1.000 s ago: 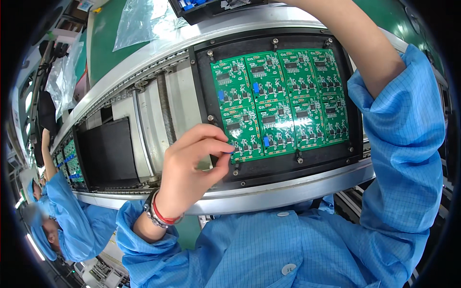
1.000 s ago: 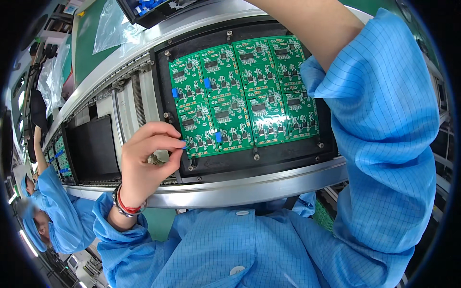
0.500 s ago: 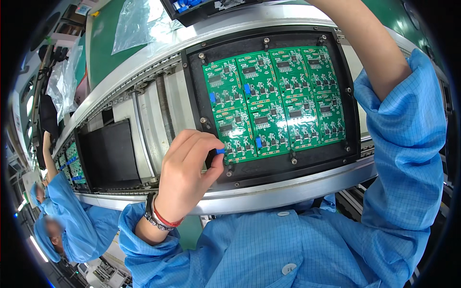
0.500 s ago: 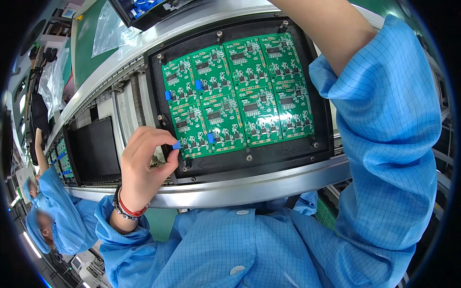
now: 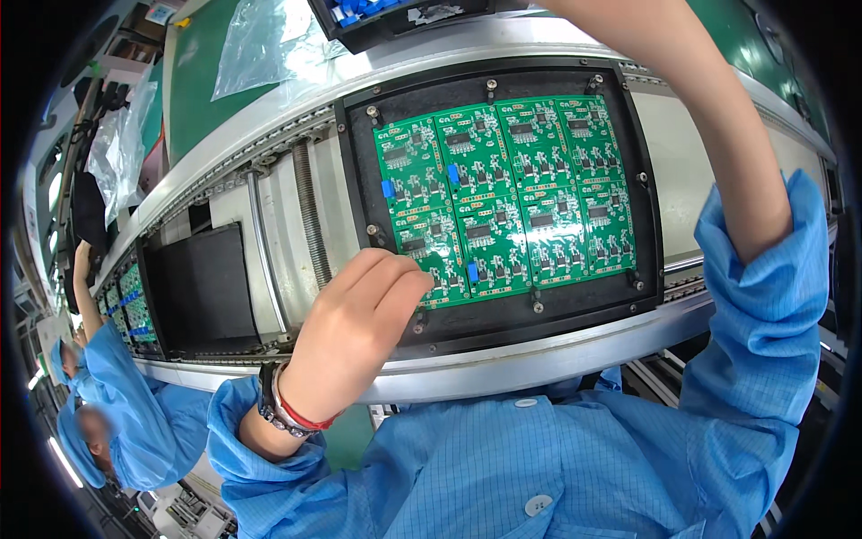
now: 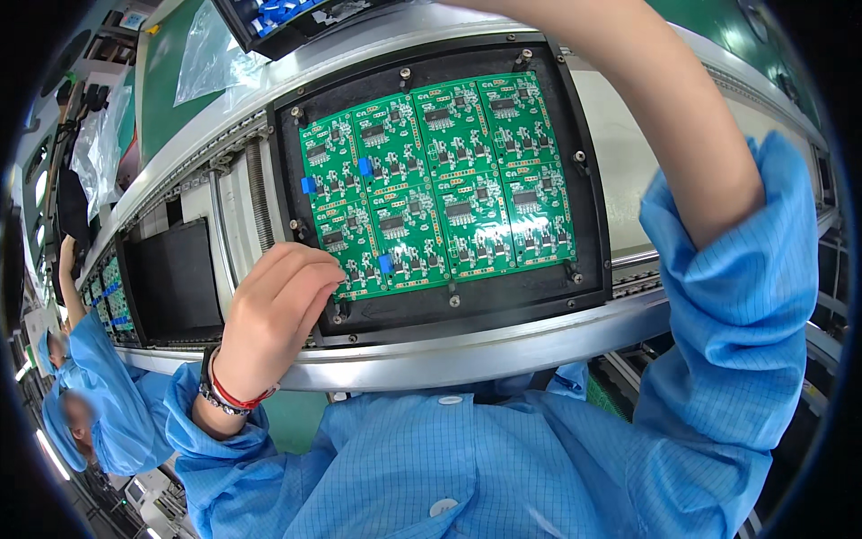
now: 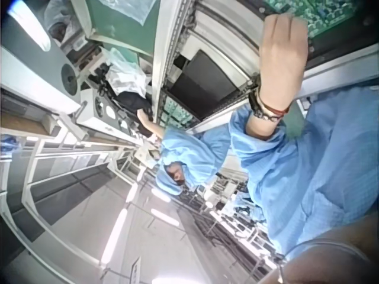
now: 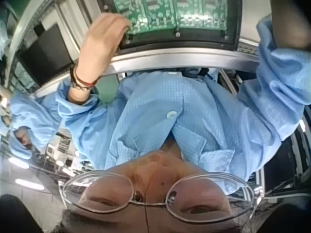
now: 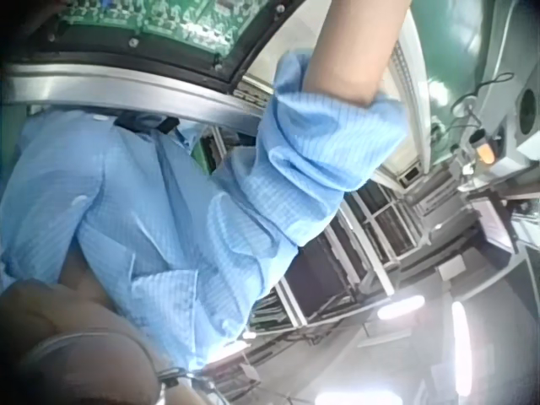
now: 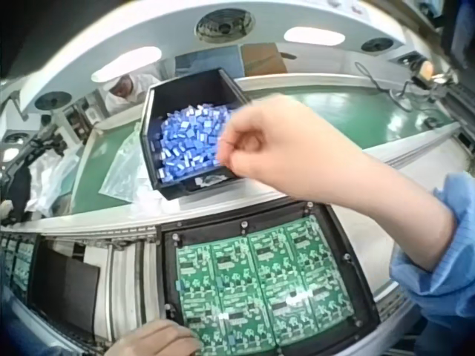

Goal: The person places fixtures onto a conveyor line, fits circuit boards into the fixtures, and inserts electronic components onto the boards by hand.

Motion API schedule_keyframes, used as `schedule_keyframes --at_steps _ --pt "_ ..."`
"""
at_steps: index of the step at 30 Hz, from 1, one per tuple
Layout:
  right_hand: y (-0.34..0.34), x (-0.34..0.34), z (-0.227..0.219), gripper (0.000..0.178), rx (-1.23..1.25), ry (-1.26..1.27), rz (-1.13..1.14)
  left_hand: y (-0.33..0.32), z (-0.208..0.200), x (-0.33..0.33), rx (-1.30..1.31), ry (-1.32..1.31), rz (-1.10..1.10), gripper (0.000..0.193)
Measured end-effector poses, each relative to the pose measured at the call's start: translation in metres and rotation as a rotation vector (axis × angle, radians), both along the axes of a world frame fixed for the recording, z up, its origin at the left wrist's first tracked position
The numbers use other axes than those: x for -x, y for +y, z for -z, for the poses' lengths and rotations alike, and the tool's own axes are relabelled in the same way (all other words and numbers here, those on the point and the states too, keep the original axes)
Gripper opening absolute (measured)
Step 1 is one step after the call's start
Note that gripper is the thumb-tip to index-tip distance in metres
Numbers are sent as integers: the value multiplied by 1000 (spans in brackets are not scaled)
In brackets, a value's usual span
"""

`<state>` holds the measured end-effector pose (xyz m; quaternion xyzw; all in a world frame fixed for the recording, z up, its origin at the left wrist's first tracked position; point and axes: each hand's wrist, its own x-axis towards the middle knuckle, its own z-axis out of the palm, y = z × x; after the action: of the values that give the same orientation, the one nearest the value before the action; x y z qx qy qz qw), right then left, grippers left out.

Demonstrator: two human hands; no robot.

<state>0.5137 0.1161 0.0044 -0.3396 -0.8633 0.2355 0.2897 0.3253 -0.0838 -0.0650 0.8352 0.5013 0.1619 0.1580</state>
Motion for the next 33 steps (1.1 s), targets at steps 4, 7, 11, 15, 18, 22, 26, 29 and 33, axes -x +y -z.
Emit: schedule_keyframes --at_steps 4,7,11,15,18,22,26,29,33 --pt "-4 -44 45 7 429 24 -132 3 -17 -3 66 -3 -44 32" --pt "-16 -66 66 8 536 -56 -152 25 -37 7 -7 57 -40 34" --pt "-34 -88 87 14 536 51 -192 113 -38 13 -473 116 44 23" --pt "-44 -79 81 20 255 -117 -134 171 -51 6 -744 165 64 13" --pt "-45 -77 86 24 221 -71 -117 197 -36 19 -643 489 18 15" --pt "-45 -77 84 26 220 -94 -100 204 -34 9 -570 492 -3 14" --pt "-44 -78 85 26 218 -106 -94 203 -35 7 -599 -303 377 12" --pt "-43 -73 79 27 205 -127 -94 211 -42 8 -489 408 -32 14" --pt "-43 -68 79 28 139 -188 -102 213 -44 -2 -413 349 -81 19"
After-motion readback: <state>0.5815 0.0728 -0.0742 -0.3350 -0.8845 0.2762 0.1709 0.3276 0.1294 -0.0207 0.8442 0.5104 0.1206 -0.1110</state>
